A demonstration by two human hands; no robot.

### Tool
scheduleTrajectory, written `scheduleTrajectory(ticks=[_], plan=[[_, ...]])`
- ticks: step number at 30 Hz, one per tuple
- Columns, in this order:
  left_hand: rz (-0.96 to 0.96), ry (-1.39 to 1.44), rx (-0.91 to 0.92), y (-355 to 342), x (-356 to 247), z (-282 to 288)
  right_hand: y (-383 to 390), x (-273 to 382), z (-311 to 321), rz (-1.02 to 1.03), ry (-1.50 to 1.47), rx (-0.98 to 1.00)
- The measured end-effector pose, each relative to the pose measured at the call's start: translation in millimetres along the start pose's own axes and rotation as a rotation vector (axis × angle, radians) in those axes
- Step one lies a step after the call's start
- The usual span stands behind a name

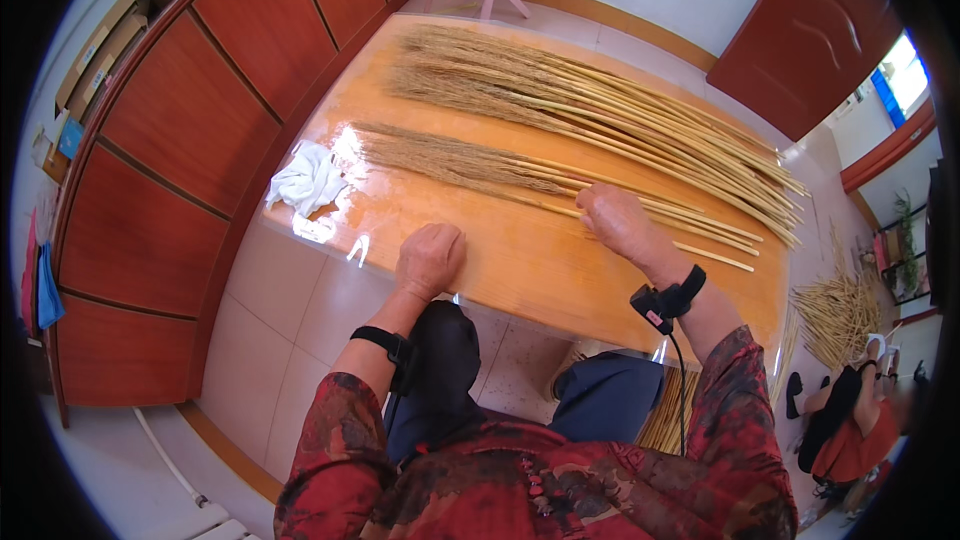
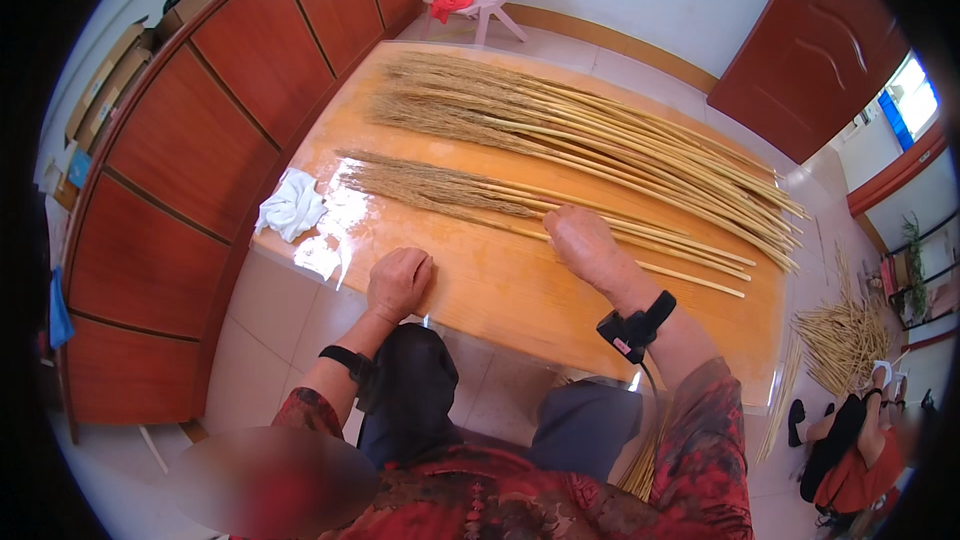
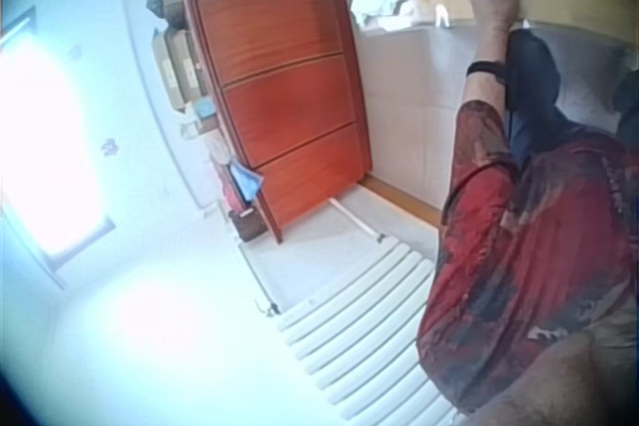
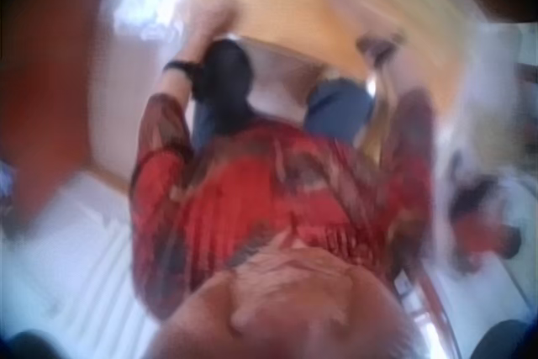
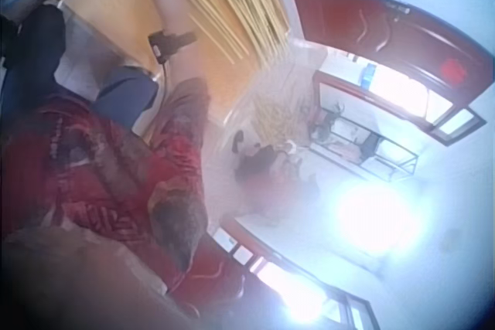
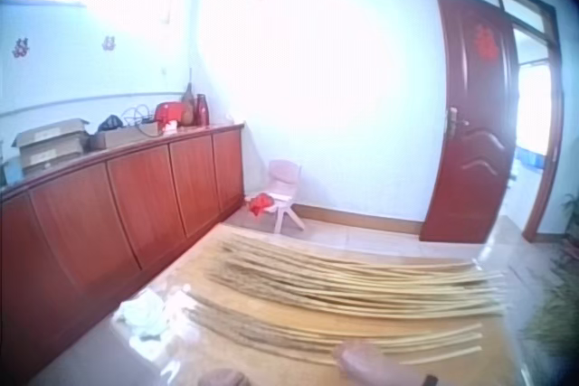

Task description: The person weaves together bundles of long, thin dried straw by hand at a table, periodically picking up and organizing new straw bundles from the table surface.

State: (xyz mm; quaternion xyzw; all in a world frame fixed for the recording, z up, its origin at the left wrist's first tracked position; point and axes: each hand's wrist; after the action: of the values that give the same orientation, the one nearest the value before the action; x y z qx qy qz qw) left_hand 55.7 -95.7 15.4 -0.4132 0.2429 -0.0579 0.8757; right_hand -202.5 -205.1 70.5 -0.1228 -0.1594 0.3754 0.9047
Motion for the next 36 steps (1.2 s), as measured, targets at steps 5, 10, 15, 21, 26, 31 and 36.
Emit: scheduleTrajectory(ticks=[5, 10, 15, 21, 26, 31, 36], plan=[[0.021, 0.009, 0.009, 3, 2, -3, 13, 1, -21, 0.090, 0.148, -0.099], [0.050, 0.033, 0.033, 5, 2, -2, 25, 19, -11, 0.004, 0.059, -0.044], [0.056, 0.032, 0.066, 3, -1, 1, 49, 43, -1, -0.110, -0.120, -0.186], [0.378, 0.394, 0.142, 3, -12, 5, 87, 88, 25, -0.286, -0.197, -0.230], [0.950, 1.036, 0.378, -3, -63, 33, 122, 114, 42, -0.528, -0.404, -0.024], [1.121, 1.568, 0.247, -10, -69, 66, 154, 119, 43, -0.385, -0.459, -0.151], [1.092, 1.507, 0.073, -11, -71, 81, 163, 108, 74, -0.281, -0.056, -0.360]])
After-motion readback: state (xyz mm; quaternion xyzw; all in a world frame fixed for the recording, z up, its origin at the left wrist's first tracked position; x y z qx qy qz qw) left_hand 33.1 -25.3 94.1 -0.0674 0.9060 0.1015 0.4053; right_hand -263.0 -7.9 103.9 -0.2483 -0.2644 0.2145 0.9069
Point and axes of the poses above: each hand's wrist, its own y-axis away from the middle knuckle, its own z-axis out of the back of the hand, x = y × z, and after that the axes turned 14 degrees about -x, right-handed
